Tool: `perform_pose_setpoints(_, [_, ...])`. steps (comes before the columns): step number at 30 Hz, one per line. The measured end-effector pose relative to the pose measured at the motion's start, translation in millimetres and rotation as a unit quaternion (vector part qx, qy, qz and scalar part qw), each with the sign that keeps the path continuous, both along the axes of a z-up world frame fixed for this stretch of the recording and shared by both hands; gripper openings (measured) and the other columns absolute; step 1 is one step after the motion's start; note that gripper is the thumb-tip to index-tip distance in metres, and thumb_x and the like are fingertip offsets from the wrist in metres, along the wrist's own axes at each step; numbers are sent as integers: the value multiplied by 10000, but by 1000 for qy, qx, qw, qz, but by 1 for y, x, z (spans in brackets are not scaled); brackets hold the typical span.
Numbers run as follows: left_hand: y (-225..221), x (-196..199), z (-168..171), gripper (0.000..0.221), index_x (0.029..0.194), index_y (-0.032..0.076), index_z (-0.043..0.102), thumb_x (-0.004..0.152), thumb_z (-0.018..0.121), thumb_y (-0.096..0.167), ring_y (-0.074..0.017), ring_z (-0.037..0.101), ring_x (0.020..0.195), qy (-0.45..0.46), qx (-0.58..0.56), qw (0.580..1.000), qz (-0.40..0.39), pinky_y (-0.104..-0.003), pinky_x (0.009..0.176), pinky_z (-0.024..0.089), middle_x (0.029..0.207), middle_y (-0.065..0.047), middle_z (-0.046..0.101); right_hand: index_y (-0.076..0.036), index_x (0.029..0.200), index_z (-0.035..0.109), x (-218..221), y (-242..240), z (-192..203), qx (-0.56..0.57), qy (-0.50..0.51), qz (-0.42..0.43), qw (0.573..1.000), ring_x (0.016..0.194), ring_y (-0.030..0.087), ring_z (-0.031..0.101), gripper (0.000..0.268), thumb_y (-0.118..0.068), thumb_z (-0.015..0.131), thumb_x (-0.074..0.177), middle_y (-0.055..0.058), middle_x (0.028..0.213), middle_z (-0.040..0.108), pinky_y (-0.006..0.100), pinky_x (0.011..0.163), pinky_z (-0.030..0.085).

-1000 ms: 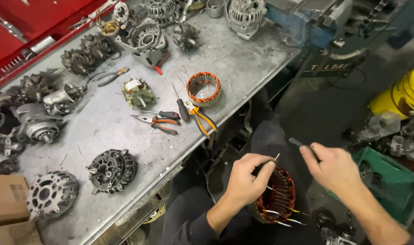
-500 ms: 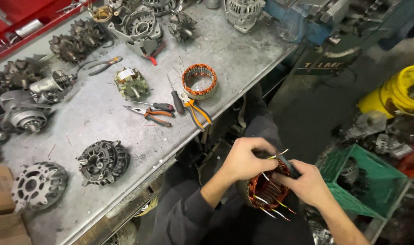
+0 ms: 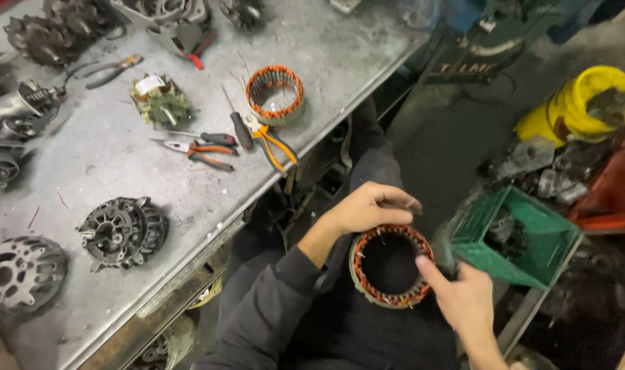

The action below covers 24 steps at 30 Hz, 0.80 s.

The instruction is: Scraping and preparing wire ends on an alternator stator at a workshop bench.

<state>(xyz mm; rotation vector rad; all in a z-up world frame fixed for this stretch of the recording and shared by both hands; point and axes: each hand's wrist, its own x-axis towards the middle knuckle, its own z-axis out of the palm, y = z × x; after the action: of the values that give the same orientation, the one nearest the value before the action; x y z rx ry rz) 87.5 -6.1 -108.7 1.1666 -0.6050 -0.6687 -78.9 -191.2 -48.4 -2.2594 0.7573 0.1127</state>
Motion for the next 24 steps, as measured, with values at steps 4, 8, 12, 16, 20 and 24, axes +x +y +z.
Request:
perform_pose_setpoints(4, [11,-4,0,373,1383,-67,604,1049,636,96,-220,696,1181,93,-91,988,-88,-366,1045,557,1261,-169,720,26,762,756,12,7,17,14,21,3,1000,506,168,565,491,-460,826,771,122,541,637,379,521,480])
perform_pose_setpoints(8, [13,-5,-16,398,1427,-79,549,1085,599,120,-284,698,1194,154,-176,967,-99,-414,1076,547,1264,-215,713,19,737,749,11,8,29,-53,70,68,994,494,247,634,565,-544,805,745,169,534,648,409,550,511])
perform_pose_setpoints(12, [6,-12,-58,331,1337,-106,599,1073,647,89,-336,717,1133,179,-210,960,-37,-471,1028,578,1219,-244,716,-3,758,734,-1,20,39,-103,81,78,988,541,344,689,564,-566,764,768,206,595,669,454,572,528])
perform_pose_setpoints(16, [6,-15,-57,321,1314,-100,617,1047,670,69,-319,726,1083,196,-206,959,0,-464,987,592,1198,-232,720,-30,750,758,-7,28,47,-147,129,66,979,645,399,718,552,-581,751,777,233,642,688,479,613,553])
perform_pose_setpoints(20, [18,-25,-42,318,1302,-101,663,1037,686,73,-278,730,1085,61,-93,991,73,-415,983,592,1193,-214,743,-32,736,749,-9,28,49,-169,129,111,971,704,429,714,584,-615,732,781,247,657,682,489,635,565])
perform_pose_setpoints(24, [42,-51,-23,360,1323,-79,641,1040,637,144,-247,723,1108,147,-64,976,148,-384,990,582,1214,-180,736,-45,744,748,-10,29,49,-126,119,128,976,687,445,702,552,-595,715,779,253,645,671,492,615,557])
